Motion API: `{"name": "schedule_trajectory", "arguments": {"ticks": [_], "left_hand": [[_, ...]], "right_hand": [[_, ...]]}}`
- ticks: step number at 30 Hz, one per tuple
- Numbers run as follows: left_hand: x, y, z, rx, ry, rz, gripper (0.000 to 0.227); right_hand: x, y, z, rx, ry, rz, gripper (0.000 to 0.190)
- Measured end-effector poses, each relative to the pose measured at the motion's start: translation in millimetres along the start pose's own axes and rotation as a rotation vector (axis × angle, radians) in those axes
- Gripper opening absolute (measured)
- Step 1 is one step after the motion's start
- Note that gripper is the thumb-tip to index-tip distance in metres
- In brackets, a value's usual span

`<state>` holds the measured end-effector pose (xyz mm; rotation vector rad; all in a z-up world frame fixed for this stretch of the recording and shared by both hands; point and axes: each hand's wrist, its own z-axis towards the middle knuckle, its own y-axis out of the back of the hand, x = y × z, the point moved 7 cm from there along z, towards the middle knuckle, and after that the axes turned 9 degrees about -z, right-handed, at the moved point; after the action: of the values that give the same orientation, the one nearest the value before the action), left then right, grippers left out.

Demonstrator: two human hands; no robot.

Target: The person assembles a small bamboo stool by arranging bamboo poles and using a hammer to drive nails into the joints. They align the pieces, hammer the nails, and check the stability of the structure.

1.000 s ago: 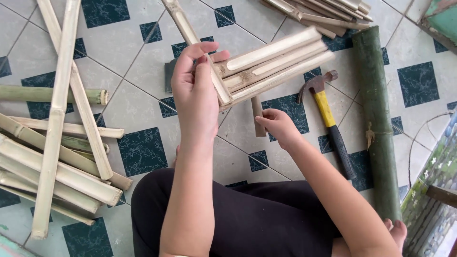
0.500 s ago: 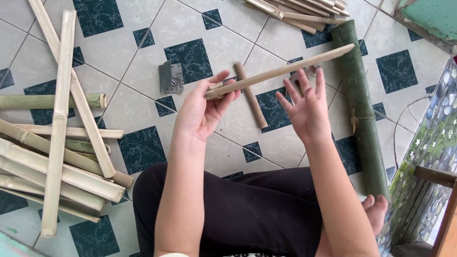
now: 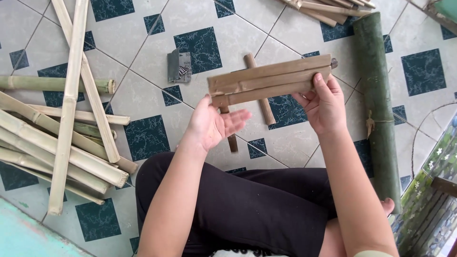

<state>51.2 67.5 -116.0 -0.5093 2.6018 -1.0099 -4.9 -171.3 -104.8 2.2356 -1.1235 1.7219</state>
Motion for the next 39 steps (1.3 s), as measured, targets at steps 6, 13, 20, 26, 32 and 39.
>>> {"name": "schedule_trajectory", "arguments": {"ticks": [6, 13, 20, 26, 32, 39], "left_hand": [[-36, 13, 32, -0.29, -0.268, 0.962, 0.051], [-27, 52, 78, -0.48, -0.149, 1.499, 0.065], [-44, 51, 81, -0.529, -0.229, 1.402, 0.04], [-49, 38, 80, -0.546, -0.269, 1.338, 0.056], [-49, 13, 73, -0.511, -0.289, 1.346, 0.05], [-52, -3, 73, -0.547, -0.343, 1.46, 0.038]], "right_hand": [[-20, 20, 23, -0.111, -0.118, -0.024, 0.018], [-36, 17, 32, -0.112, -0.228, -0.109, 0.015], [-43, 3, 47, -0.037, -0.21, -0.324, 0.03], [-50, 6, 78, 0.003, -0.042, -0.533, 0.036], [-35, -9, 75, 0.001, 0.224, -0.738, 0.046], [-30, -12, 75, -0.074, 0.255, -0.998, 0.052]]}}
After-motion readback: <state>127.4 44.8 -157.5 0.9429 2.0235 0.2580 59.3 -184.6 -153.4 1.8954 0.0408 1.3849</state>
